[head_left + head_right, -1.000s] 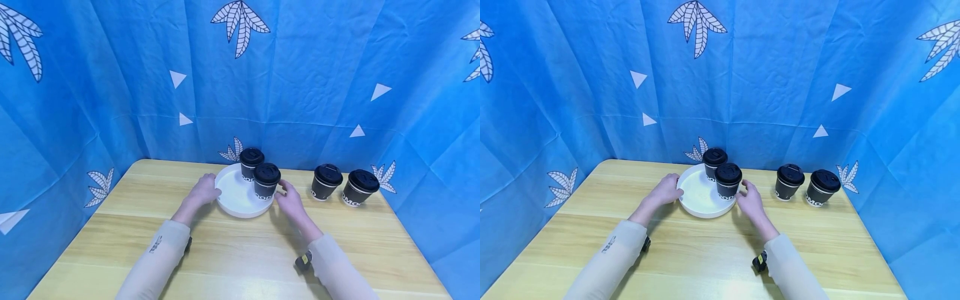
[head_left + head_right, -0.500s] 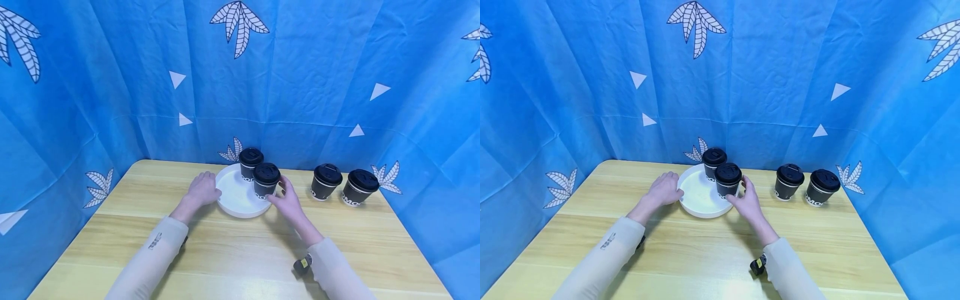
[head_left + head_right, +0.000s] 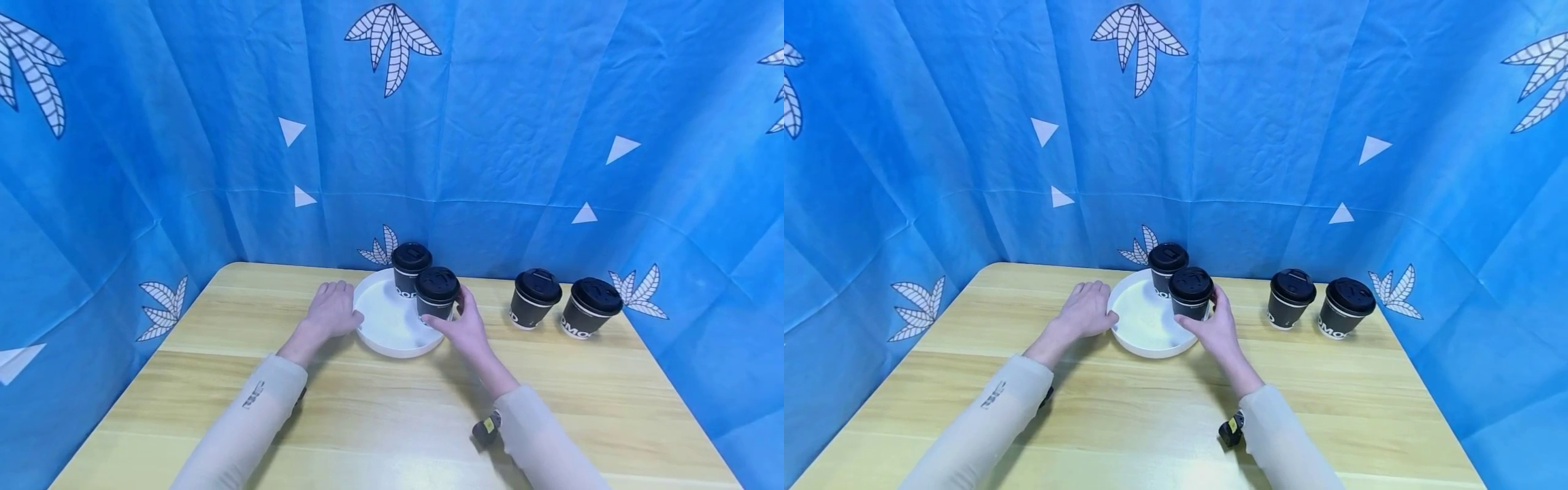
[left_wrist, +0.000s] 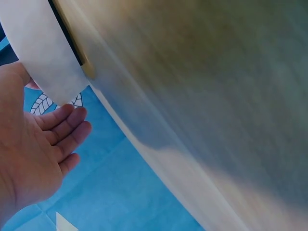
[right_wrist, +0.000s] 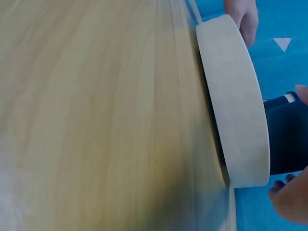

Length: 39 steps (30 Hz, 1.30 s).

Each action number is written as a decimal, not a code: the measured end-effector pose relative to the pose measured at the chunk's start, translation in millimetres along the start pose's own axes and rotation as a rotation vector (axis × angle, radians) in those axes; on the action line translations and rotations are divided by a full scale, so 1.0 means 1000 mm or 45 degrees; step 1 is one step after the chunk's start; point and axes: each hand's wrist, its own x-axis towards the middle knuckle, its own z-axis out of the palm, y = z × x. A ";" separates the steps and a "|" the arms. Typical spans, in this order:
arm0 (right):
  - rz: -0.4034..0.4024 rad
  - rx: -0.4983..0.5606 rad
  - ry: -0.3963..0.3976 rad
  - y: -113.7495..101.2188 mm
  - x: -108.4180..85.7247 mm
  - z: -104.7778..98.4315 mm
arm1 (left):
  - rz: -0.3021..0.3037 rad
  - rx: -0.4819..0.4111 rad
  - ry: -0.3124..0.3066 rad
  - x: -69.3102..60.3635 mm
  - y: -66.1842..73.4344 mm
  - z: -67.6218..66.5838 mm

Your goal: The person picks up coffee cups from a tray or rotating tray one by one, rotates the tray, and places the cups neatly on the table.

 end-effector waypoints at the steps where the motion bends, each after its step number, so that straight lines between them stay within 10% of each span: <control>1: -0.002 -0.001 0.005 0.001 0.001 0.001 | -0.001 0.000 0.003 0.000 0.000 0.000; 39: -0.034 0.021 0.077 -0.001 0.004 0.010 | -0.022 0.001 0.010 -0.002 0.003 0.001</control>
